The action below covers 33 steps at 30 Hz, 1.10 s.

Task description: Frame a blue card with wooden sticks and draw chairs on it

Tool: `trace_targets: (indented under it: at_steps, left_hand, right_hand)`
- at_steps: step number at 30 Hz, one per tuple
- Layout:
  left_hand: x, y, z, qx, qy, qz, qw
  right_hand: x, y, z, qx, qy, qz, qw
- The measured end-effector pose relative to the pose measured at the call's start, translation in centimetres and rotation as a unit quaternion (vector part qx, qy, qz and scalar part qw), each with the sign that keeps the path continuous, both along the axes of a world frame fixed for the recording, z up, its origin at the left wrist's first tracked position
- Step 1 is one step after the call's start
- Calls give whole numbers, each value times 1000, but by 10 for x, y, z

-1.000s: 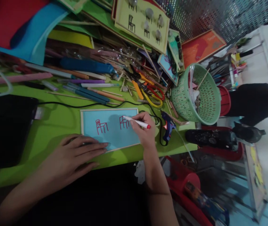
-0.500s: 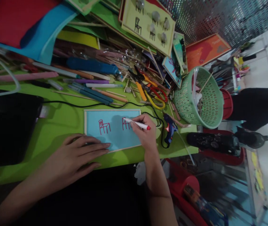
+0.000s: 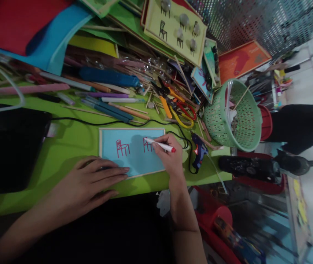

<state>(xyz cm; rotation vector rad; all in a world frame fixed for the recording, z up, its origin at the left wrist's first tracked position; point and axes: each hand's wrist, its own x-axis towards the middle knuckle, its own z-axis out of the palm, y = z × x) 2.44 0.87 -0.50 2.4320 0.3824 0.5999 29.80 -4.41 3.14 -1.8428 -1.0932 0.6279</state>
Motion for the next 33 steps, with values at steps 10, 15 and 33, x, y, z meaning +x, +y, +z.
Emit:
trace_targets:
  at_steps: [10, 15, 33]
  left_hand:
    - [-1, 0, -2, -17, 5, 6, 1000]
    - [-1, 1, 0, -3, 19, -6, 1000]
    - [-1, 0, 1, -6, 12, -3, 1000]
  right_hand:
    - [0, 0, 1, -6, -12, -5, 1000]
    - [0, 0, 0, -8, -12, -7, 1000]
    - [2, 0, -3, -7, -8, -38, 999]
